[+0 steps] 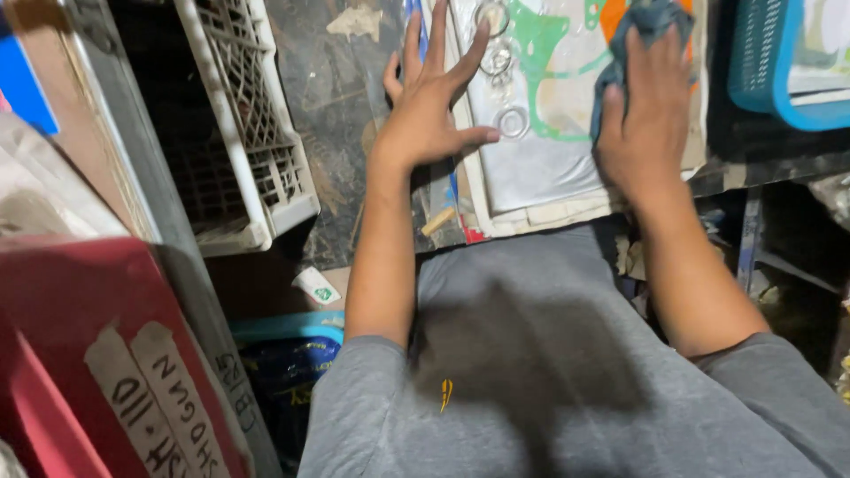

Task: The person wipes the surface of several documents and papers with a blue cloth. They flip through the stack, cleaning each page individually on a cluttered workbench.

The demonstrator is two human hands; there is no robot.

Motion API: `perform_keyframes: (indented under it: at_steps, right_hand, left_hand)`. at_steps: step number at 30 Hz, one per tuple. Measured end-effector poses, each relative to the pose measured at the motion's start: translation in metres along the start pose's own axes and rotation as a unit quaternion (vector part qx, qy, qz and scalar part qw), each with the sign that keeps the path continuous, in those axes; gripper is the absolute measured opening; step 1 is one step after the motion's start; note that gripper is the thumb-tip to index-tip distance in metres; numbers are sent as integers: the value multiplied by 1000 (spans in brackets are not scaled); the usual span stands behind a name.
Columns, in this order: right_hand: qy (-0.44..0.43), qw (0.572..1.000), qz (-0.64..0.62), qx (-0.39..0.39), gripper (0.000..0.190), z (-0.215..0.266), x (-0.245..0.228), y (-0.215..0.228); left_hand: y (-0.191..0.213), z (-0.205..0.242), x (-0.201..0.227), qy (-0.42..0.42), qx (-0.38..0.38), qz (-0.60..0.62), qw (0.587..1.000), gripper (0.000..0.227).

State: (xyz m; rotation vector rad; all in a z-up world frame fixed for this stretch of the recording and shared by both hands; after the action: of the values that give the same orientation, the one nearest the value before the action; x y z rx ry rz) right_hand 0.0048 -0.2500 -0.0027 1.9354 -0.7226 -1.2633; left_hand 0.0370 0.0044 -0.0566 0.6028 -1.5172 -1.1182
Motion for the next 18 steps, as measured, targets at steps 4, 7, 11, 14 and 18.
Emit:
perform_keyframes:
  at_steps: [4, 7, 11, 14, 18]
  right_hand:
    - [20, 999, 39, 19, 49, -4, 14, -6]
    - [80, 997, 19, 8, 51, -28, 1, 3]
    - [139, 989, 36, 44, 32, -40, 24, -7]
    - [110, 990, 62, 62, 20, -38, 24, -9]
    - [102, 993, 22, 64, 33, -34, 1, 2]
  left_hand:
    - [9, 3, 9, 23, -3, 11, 1000, 135]
    - [2, 3, 5, 36, 56, 49, 997, 117]
    - [-1, 2, 9, 38, 62, 45, 996, 103]
    - [8, 4, 20, 9, 64, 64, 996, 79]
    - [35, 6, 35, -20, 194, 147, 970, 27]
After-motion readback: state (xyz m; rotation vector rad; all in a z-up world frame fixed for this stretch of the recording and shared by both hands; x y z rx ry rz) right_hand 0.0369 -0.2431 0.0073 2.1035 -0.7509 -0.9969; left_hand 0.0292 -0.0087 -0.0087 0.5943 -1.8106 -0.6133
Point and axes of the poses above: each hand's wrist, its own z-axis away from the middle knuckle, its own y-axis out of the back of the hand, x = y × z, the point moved 3 cm from there along -z, towards the middle knuckle, and after that the axes turned 1 degree about -z, right-handed, at the moved point
